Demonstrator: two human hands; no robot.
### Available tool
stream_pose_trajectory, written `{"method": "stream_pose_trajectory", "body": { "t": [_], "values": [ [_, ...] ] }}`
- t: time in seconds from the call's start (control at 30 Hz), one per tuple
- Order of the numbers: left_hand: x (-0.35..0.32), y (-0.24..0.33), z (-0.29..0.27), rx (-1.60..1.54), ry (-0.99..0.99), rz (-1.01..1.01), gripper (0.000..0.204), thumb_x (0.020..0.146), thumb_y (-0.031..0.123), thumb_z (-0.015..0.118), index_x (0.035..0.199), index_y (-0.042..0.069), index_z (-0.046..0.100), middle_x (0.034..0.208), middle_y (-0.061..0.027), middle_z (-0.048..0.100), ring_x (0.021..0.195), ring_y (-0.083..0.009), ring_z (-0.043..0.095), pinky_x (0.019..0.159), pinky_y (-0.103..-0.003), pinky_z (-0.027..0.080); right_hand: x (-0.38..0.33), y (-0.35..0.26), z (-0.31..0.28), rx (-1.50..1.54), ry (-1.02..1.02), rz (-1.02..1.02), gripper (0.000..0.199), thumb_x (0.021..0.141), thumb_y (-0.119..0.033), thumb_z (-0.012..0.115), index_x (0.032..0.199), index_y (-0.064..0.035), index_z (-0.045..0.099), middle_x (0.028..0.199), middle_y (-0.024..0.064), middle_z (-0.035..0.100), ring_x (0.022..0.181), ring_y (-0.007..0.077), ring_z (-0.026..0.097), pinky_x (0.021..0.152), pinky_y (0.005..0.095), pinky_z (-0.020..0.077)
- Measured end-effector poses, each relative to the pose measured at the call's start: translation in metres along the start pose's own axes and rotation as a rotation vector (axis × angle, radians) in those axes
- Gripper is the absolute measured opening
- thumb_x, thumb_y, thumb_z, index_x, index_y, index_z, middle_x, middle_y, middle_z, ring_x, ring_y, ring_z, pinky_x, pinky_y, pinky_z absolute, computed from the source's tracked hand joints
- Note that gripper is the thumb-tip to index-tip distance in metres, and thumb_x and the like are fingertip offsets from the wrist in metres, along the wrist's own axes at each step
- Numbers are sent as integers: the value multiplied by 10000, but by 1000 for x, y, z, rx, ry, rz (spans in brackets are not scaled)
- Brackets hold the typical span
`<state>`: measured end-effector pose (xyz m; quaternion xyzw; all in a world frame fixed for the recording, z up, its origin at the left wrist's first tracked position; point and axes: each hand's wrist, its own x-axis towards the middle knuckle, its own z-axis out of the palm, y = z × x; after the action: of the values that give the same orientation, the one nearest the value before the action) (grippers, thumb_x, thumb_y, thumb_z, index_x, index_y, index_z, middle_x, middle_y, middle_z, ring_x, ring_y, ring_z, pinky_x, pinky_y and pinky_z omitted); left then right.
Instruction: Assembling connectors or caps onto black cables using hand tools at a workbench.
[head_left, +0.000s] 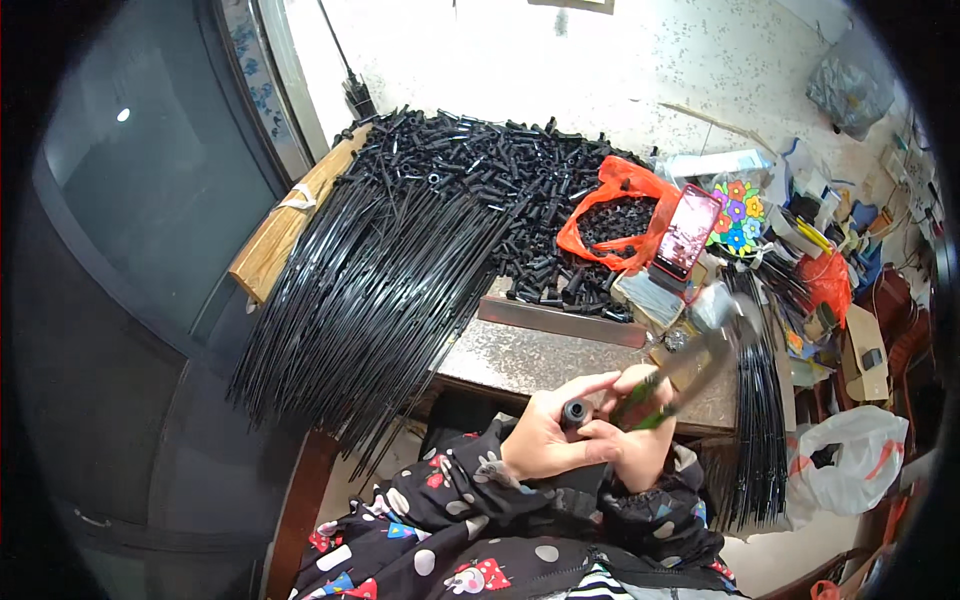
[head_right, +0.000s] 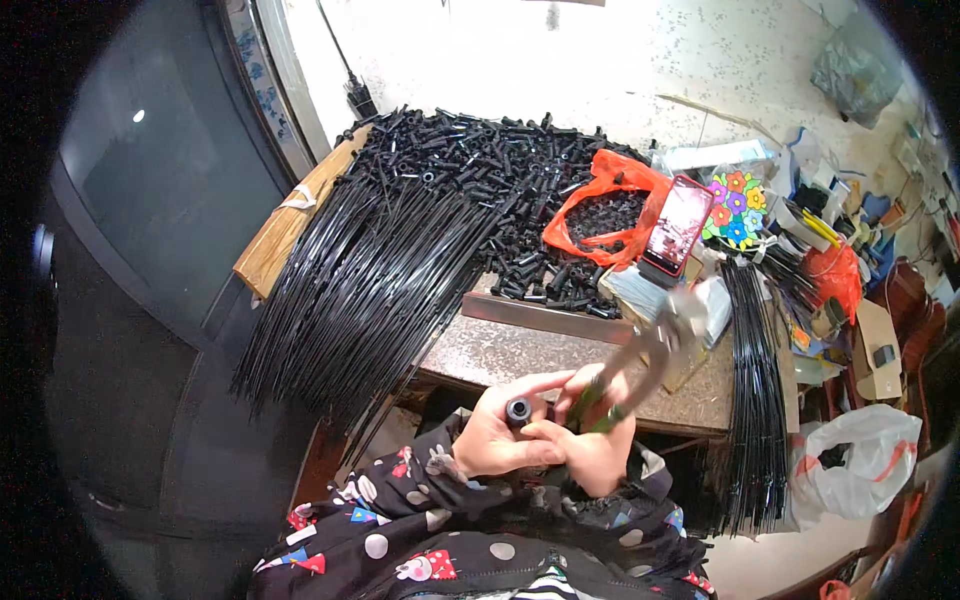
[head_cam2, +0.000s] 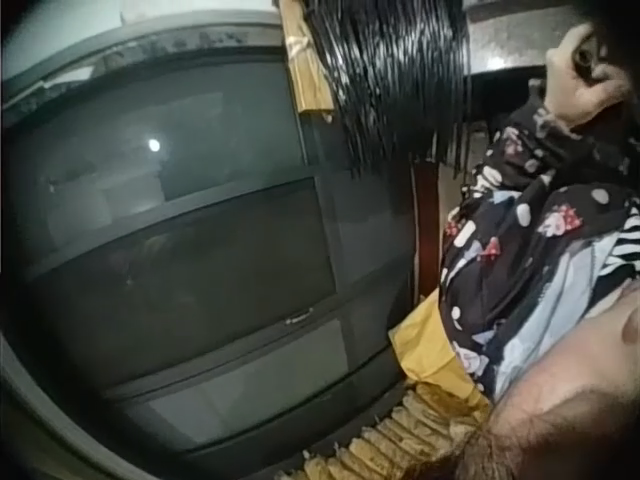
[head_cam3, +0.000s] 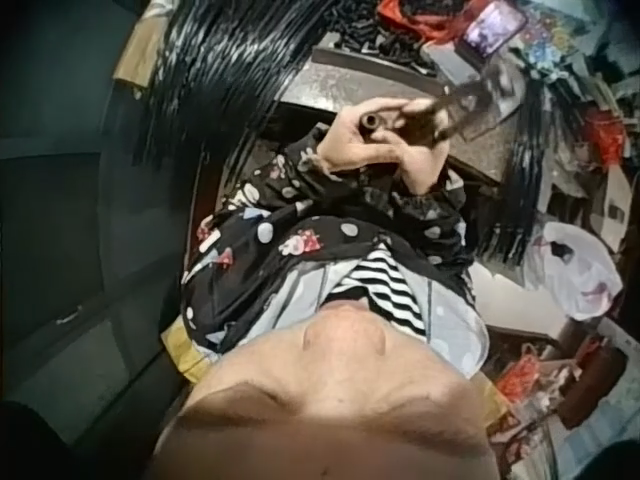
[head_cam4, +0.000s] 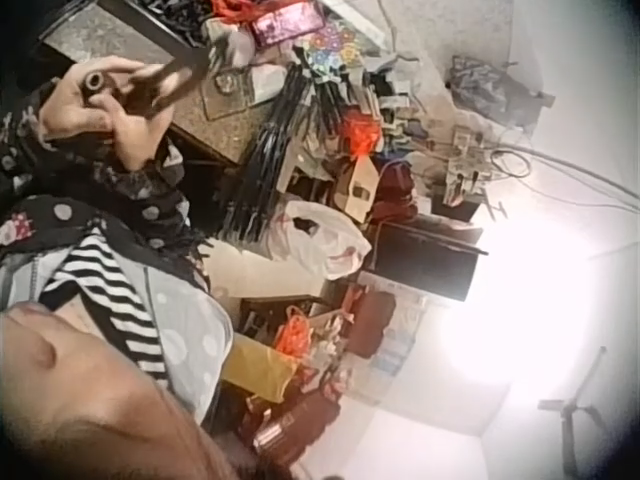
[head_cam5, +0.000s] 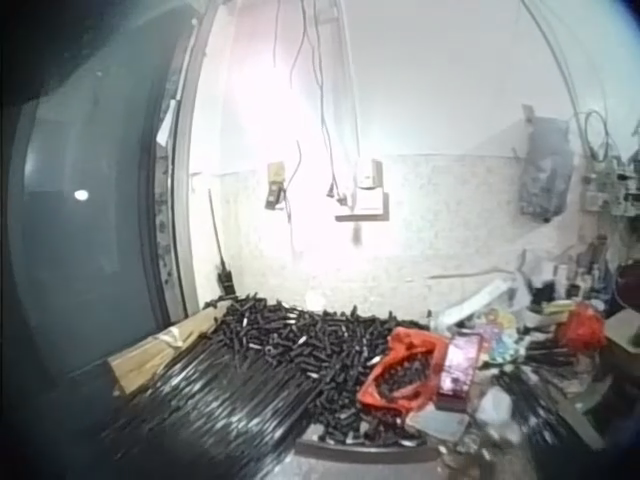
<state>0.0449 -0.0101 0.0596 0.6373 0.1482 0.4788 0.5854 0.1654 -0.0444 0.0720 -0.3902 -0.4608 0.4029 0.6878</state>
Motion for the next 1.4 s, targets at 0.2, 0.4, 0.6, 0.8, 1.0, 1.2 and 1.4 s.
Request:
{"method": "stream_pose_trajectory", "body": {
  "t": [0.2,0.4,0.6,0.8,1.0,1.2,1.4],
  "values": [
    [0,24,-19,11,41,-65,651,697,95,720,1250,-15,393,593,67,424,515,7,342,480,-154,297,4,-35,-35,92,-344,644,105,806,-30,564,891,-7,505,738,37,557,680,96,546,573,210,432],
    [12,24,-35,88,195,-52,588,639,168,783,1139,18,514,583,74,432,514,10,351,448,-161,279,-24,-22,-66,-390,-777,640,384,840,-75,510,1201,6,408,893,86,569,591,120,554,545,202,452],
    [13,18,-22,268,212,-11,390,638,177,777,941,12,593,543,69,443,498,6,363,439,-161,285,-18,-48,-48,49,-575,1000,340,873,-99,477,1205,-38,442,747,18,569,617,80,524,574,237,436],
    [8,12,-17,287,308,-12,240,679,72,693,883,3,588,578,75,452,505,-2,361,453,-170,273,-19,-43,-61,-375,-754,881,381,865,-99,489,1234,-41,415,774,73,576,674,103,550,612,245,435],
    [9,6,-19,249,335,-4,247,681,96,698,877,2,581,588,64,460,507,-8,374,460,-172,281,-34,-28,-53,-853,-697,587,446,839,-87,522,1263,-47,389,795,132,587,699,155,585,638,269,456],
    [10,32,-10,42,410,79,310,696,75,676,953,-35,541,611,50,476,513,-11,387,463,-165,291,-31,-39,-32,-634,-628,293,470,811,-29,527,1262,-53,397,843,133,586,730,210,583,651,270,464],
    [4,30,-6,87,414,117,346,721,57,661,1012,-54,511,609,57,450,522,-4,363,475,-149,280,-40,-33,-20,-754,-601,220,504,785,3,546,1263,-68,402,955,183,582,812,281,609,715,286,465]
  ]
}}
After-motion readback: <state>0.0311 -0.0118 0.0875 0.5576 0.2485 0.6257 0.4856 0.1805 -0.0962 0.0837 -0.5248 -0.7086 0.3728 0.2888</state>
